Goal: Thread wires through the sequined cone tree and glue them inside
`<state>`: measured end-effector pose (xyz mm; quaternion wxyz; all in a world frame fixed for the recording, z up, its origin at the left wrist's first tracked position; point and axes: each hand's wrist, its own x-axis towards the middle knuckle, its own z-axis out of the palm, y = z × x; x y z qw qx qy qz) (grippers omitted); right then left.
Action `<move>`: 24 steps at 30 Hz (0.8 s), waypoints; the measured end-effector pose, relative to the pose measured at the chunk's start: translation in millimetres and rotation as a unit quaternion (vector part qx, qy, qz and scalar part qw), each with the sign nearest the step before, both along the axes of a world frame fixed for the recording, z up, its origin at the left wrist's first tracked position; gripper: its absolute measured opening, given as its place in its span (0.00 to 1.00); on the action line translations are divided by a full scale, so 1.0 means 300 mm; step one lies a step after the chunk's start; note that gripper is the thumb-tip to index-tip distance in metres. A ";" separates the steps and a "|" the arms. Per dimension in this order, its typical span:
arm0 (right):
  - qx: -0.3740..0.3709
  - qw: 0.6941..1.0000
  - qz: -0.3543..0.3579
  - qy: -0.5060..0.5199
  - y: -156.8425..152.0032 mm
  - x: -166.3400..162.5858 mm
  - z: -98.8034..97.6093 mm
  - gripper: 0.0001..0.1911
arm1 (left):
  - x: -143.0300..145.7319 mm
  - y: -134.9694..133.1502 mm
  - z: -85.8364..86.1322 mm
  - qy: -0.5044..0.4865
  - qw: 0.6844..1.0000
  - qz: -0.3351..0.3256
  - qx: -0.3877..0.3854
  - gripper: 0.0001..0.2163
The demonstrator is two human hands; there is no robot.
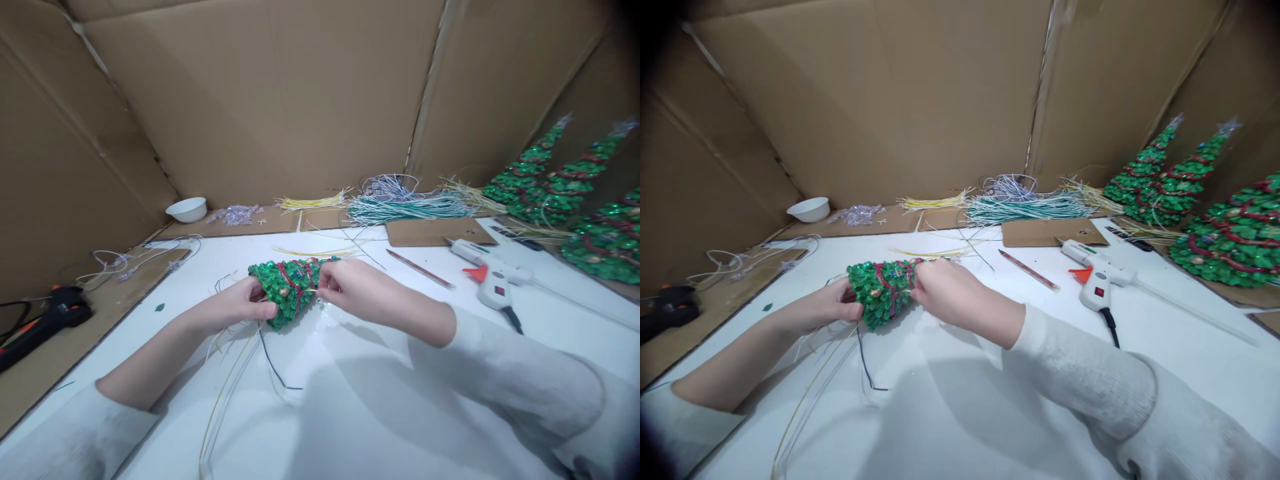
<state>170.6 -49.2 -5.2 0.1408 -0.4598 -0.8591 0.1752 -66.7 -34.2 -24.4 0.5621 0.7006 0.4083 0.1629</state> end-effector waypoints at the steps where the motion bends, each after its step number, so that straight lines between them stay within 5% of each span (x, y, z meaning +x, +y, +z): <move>1: -0.022 1.000 0.010 0.003 0.005 0.008 0.005 0.06 | 0.000 0.000 0.000 0.002 1.000 0.002 0.000 0.36; 19: 0.010 0.999 0.010 0.040 0.020 0.009 -0.021 0.08 | -0.004 0.000 -0.033 -0.037 0.999 0.026 -0.027 0.39; 24: 0.082 0.994 0.026 0.064 0.020 0.000 -0.030 0.07 | -0.006 0.001 -0.033 -0.052 0.998 0.019 -0.040 0.37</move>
